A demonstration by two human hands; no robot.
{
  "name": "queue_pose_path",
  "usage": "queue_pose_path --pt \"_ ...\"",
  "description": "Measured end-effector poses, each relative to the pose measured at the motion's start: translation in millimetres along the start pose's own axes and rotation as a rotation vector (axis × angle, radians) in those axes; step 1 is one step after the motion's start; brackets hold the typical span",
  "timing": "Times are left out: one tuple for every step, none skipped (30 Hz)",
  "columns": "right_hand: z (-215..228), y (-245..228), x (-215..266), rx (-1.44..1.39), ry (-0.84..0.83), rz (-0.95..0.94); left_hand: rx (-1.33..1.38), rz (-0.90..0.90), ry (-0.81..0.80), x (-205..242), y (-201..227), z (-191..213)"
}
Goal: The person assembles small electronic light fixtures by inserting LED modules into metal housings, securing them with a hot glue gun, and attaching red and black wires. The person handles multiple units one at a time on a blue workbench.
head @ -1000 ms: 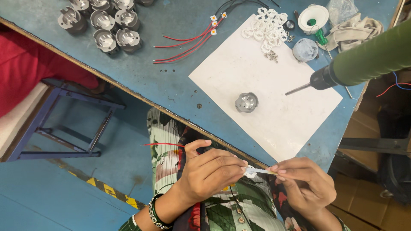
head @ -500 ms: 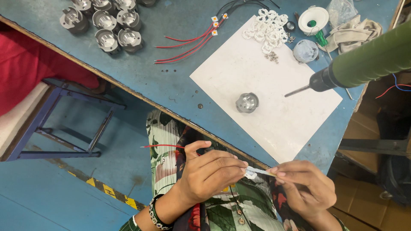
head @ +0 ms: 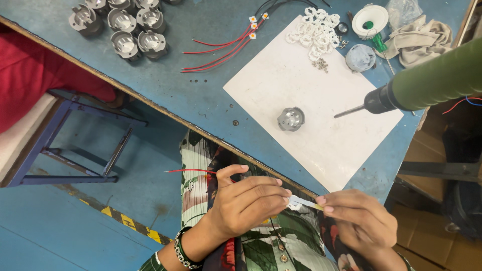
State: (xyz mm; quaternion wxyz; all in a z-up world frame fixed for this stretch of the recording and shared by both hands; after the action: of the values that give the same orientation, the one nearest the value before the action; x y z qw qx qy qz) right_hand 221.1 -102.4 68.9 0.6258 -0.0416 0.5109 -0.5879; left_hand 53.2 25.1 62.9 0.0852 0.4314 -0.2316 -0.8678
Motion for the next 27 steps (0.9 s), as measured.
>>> queue_pose_path --pt "1 -1 -1 0.012 -0.002 0.003 0.003 -0.002 -0.008 0 0 0" --pt "2 -1 -2 0.025 -0.004 0.006 0.007 -0.004 -0.017 0 0 0" --pt "3 -1 -3 0.026 -0.01 0.006 0.002 -0.005 -0.017 1 0 -1" --pt "5 -1 -4 0.026 -0.015 0.006 -0.003 -0.006 -0.018 1 0 -1" --pt "6 -1 -4 0.027 -0.021 0.007 -0.008 -0.006 -0.019 1 0 -1" --pt "7 -1 -4 0.025 -0.024 0.006 -0.01 -0.008 -0.02 1 0 -1" --pt "8 -1 -4 0.023 -0.027 0.006 -0.012 -0.01 -0.022 1 0 0" --pt "9 -1 -3 0.02 -0.03 0.006 -0.014 -0.012 -0.023 0 0 0" --pt "10 -1 -2 0.026 -0.021 -0.003 -0.015 -0.012 -0.021 1 0 0" --pt "10 0 -1 0.032 -0.011 -0.012 -0.016 -0.013 -0.02 1 0 0" --pt "11 1 1 0.038 -0.001 -0.022 -0.017 -0.014 -0.018 1 0 0" --pt "13 3 1 0.013 0.011 -0.031 -0.02 -0.015 -0.021 1 0 0" --pt "15 4 2 -0.012 0.024 -0.04 -0.024 -0.018 -0.023 1 0 0" --pt "16 6 2 -0.037 0.037 -0.049 -0.028 -0.02 -0.026 1 0 -1" --pt "19 8 3 -0.063 0.08 -0.068 -0.027 -0.022 -0.028 1 0 -1" --pt "21 10 4 -0.09 0.123 -0.087 -0.026 -0.023 -0.029 1 1 -1" --pt "24 13 5 -0.113 0.169 -0.107 -0.022 -0.027 -0.031 0 0 -2" --pt "26 17 5 -0.136 0.198 -0.132 -0.021 -0.018 -0.023 0 0 -2" --pt "26 20 7 -0.157 0.23 -0.157 -0.018 -0.012 -0.017 0 0 -2" --pt "29 25 9 -0.179 0.263 -0.182 -0.015 -0.006 -0.011 -1 1 -2" --pt "35 28 8 -0.055 0.287 -0.169 -0.024 0.001 -0.009 -2 1 -2" --pt "41 34 6 0.069 0.31 -0.158 -0.034 0.009 -0.006 -3 1 0" --pt "52 43 5 0.158 0.348 -0.178 -0.036 0.011 -0.005 -5 0 0" --pt "64 53 5 0.247 0.385 -0.201 -0.042 0.001 -0.008 -6 1 0" --pt "78 71 1 0.289 0.436 -0.253 -0.051 -0.009 -0.012 -8 1 0" --pt "88 85 -2 0.229 0.452 -0.277 -0.06 -0.019 -0.015 -10 1 0" --pt "95 100 -6 0.161 0.464 -0.301 -0.051 -0.015 -0.025 -11 1 -1"
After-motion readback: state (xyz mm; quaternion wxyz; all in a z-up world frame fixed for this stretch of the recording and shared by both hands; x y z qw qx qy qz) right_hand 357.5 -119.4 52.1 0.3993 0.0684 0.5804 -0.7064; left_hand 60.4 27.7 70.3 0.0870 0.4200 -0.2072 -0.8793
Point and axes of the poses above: each hand's wrist, its own x-axis away from the middle knuckle, its own z-axis out of the back of the hand, y = z × x, the point moved 8 cm from there along -x, towards the middle knuckle, and after that the axes turned 3 degrees about -x, right-handed, at the moved point
